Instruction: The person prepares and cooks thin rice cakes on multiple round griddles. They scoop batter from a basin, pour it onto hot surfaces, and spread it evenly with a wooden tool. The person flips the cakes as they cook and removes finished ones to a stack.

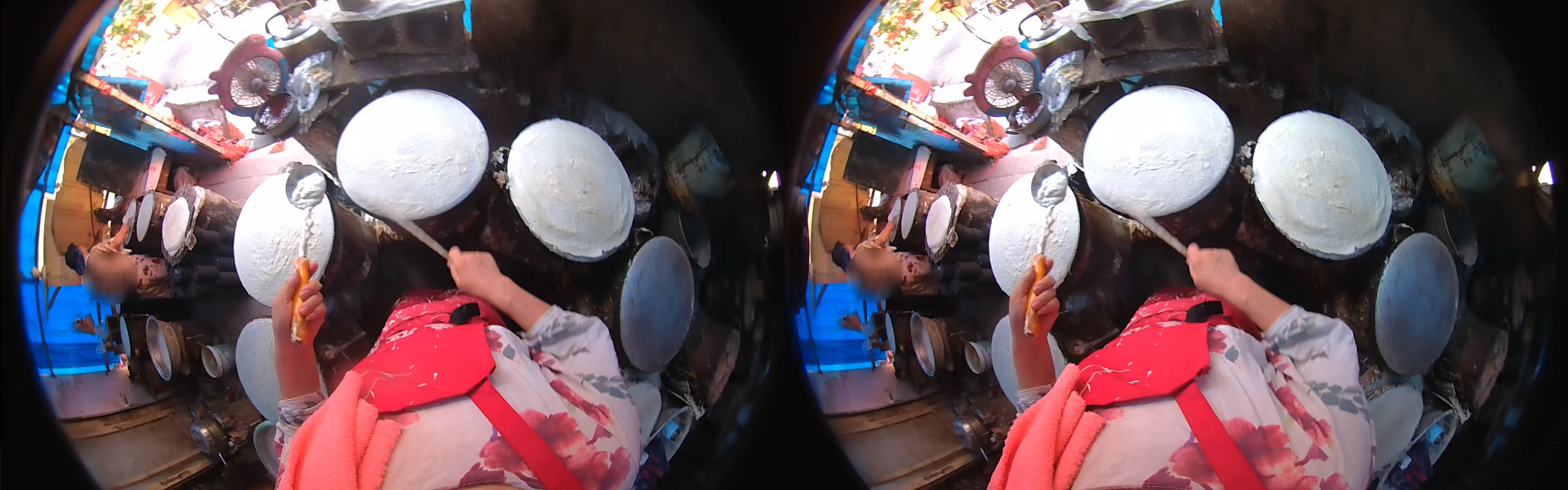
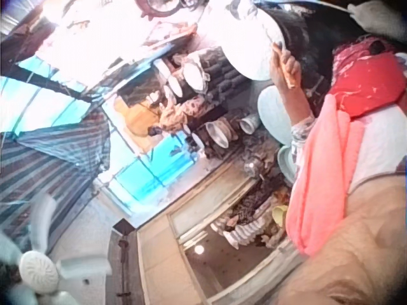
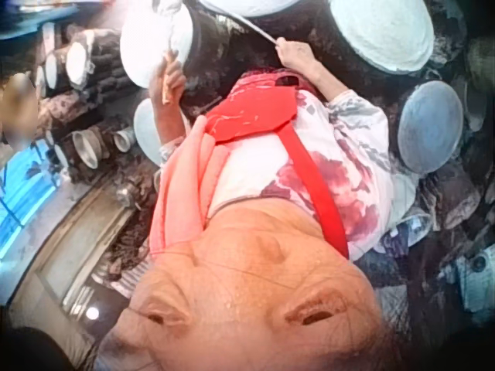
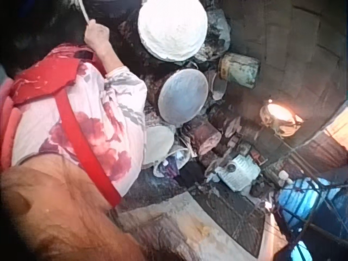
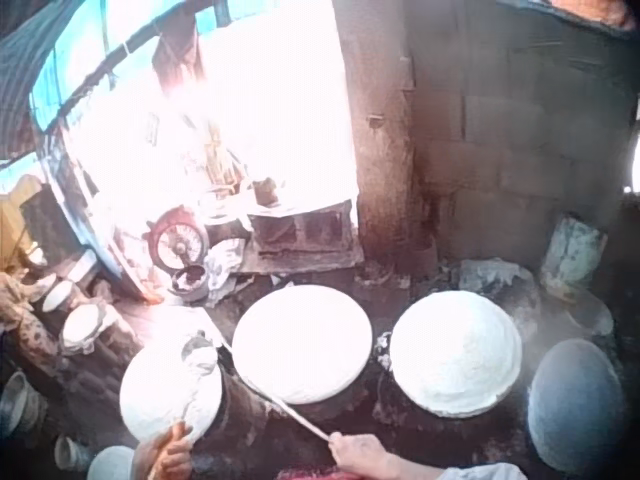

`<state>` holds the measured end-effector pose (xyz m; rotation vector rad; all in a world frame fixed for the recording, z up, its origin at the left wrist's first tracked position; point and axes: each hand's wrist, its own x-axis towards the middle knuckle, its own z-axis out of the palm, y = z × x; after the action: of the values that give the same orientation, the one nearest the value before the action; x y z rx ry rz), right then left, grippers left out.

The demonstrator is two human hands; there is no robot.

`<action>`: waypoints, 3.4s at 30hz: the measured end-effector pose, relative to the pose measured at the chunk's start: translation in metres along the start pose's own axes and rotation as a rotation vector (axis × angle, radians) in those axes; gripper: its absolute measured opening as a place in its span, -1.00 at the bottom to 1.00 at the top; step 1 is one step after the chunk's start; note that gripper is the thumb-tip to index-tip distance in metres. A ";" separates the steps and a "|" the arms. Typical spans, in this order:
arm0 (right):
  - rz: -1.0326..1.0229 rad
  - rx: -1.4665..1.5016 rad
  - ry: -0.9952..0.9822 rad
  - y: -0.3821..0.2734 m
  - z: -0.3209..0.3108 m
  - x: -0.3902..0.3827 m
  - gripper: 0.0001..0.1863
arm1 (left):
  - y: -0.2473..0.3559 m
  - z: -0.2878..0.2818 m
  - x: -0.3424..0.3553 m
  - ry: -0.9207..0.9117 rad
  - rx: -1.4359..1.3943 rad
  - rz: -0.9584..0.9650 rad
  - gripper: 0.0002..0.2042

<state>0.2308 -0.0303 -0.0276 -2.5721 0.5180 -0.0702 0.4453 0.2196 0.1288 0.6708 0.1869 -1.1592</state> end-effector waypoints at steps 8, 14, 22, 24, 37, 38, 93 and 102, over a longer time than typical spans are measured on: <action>0.153 -0.061 0.083 -0.004 0.024 -0.037 -0.79 | -0.001 -0.018 -0.023 -0.034 -0.053 -0.057 -0.68; 0.367 0.134 0.282 -0.017 0.027 -0.054 -0.74 | 0.001 -0.036 -0.053 -0.065 -0.039 -0.069 -0.69; 0.325 0.169 0.261 -0.040 0.044 -0.113 -0.73 | -0.007 -0.059 -0.070 -0.120 -0.024 -0.134 -0.69; 0.482 0.230 0.346 -0.047 0.040 -0.123 -0.73 | -0.012 -0.069 -0.078 -0.143 -0.017 -0.136 -0.68; 0.578 0.195 0.166 -0.088 0.072 -0.231 -0.70 | -0.074 -0.078 -0.115 -0.222 -0.067 -0.341 -0.67; 0.608 0.245 0.213 -0.084 0.075 -0.235 -0.69 | -0.080 -0.075 -0.114 -0.242 -0.105 -0.381 -0.66; -0.231 0.166 -0.895 -0.349 0.257 -0.328 -0.66 | -0.285 -0.482 -0.583 0.514 -0.530 0.174 -0.71; 0.169 0.895 -1.473 -0.472 0.313 -0.327 -0.57 | -0.246 -0.347 -0.616 -0.085 -0.858 0.727 -0.62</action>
<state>0.1384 0.6164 -0.0506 -1.1653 0.0416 1.2226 0.0431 0.8449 0.0460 -0.0938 0.3085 -0.3265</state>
